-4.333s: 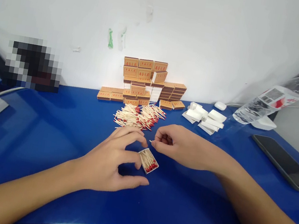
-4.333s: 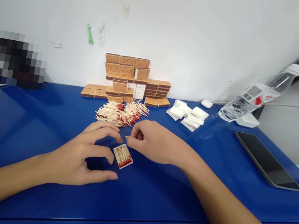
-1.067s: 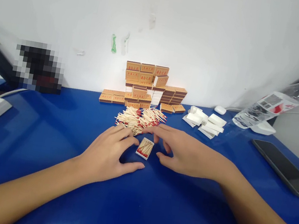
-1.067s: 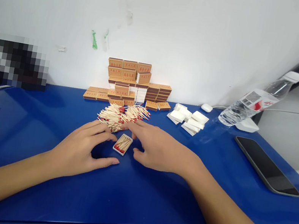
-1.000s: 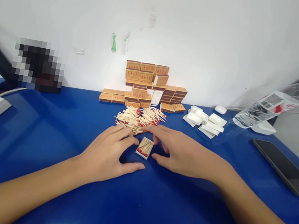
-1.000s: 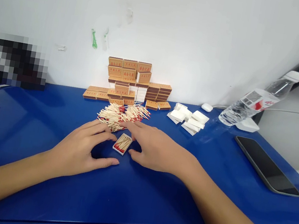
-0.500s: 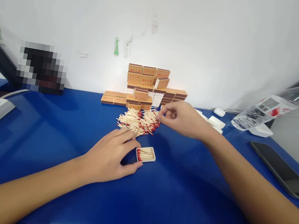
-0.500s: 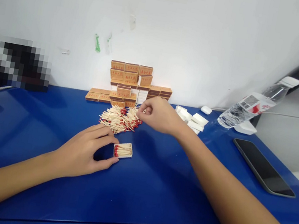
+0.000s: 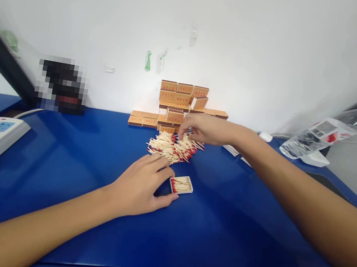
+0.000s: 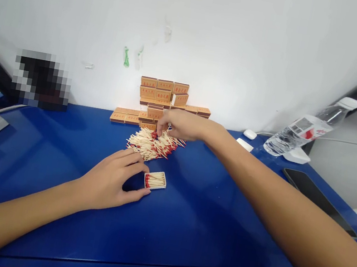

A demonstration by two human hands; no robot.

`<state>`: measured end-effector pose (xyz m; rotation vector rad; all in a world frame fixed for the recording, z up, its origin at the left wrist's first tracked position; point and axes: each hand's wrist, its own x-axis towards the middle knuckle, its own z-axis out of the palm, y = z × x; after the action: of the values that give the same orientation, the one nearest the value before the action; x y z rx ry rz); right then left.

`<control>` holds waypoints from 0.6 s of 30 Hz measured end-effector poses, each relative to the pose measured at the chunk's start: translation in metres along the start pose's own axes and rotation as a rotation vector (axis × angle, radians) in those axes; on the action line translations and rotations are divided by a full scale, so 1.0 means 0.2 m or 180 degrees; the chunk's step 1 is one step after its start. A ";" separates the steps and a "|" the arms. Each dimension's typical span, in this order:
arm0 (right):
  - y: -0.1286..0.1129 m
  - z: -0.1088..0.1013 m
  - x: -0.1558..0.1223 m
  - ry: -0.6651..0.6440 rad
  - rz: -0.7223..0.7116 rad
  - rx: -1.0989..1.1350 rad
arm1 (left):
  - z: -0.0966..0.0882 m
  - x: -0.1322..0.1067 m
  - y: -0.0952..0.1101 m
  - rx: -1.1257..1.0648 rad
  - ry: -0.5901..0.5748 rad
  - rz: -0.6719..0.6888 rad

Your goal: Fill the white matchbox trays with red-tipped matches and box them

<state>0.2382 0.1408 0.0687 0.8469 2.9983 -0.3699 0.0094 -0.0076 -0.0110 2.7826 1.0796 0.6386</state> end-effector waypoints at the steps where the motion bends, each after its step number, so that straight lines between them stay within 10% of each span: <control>1: 0.00 0.01 0.00 -0.0021 -0.0045 -0.0037 | 0.00 0.00 0.00 0.0004 0.0003 0.0005; 18: -0.02 0.08 -0.06 -0.0120 0.0208 -0.0267 | 0.00 0.00 0.00 0.0013 -0.0007 0.0015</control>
<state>0.2451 0.1279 0.0538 0.9169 2.9200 -0.2543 0.0092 -0.0070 -0.0115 2.7895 1.0754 0.6342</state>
